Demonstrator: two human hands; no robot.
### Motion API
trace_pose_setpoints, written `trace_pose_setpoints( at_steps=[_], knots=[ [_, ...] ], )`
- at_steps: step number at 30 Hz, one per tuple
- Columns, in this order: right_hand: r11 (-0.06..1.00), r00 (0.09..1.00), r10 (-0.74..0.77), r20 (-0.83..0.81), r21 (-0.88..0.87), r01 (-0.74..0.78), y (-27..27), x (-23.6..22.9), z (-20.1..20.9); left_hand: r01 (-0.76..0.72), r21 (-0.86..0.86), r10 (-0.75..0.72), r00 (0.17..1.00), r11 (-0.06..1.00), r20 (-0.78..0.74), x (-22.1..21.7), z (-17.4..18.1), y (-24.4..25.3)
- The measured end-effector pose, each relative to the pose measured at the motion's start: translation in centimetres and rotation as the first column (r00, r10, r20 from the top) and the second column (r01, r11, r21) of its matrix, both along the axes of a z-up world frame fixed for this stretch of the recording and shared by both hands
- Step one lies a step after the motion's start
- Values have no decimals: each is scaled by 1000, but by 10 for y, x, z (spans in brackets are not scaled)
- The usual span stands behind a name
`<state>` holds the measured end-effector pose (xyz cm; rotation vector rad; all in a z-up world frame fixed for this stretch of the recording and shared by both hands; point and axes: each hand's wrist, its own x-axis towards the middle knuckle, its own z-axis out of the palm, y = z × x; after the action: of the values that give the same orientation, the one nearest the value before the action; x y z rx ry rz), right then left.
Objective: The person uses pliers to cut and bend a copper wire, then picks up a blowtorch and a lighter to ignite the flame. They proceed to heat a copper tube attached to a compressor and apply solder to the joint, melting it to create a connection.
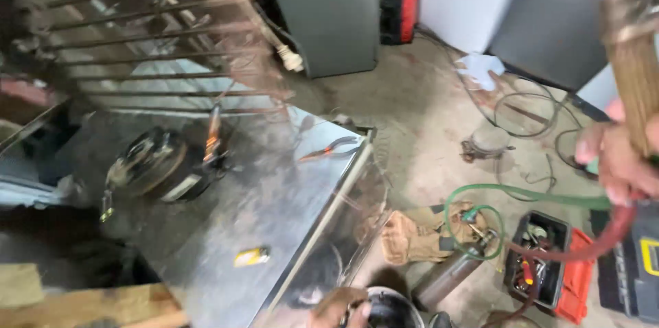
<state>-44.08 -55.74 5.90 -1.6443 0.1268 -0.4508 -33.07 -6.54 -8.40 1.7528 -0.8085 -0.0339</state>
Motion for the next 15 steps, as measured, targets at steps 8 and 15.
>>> trace_pose_setpoints(
  at_steps=[8, 15],
  knots=[
    [949, 712, 310, -630, 163, -270, 222, 52, -32, -501, 425, 440, 865, 754, 240, 75, 96, 63],
    [858, 671, 511, -538, 270, -437, 297, 102, -89, -508, 647, 310, 861, 569, 403, 159, -41, 84]
  ],
)
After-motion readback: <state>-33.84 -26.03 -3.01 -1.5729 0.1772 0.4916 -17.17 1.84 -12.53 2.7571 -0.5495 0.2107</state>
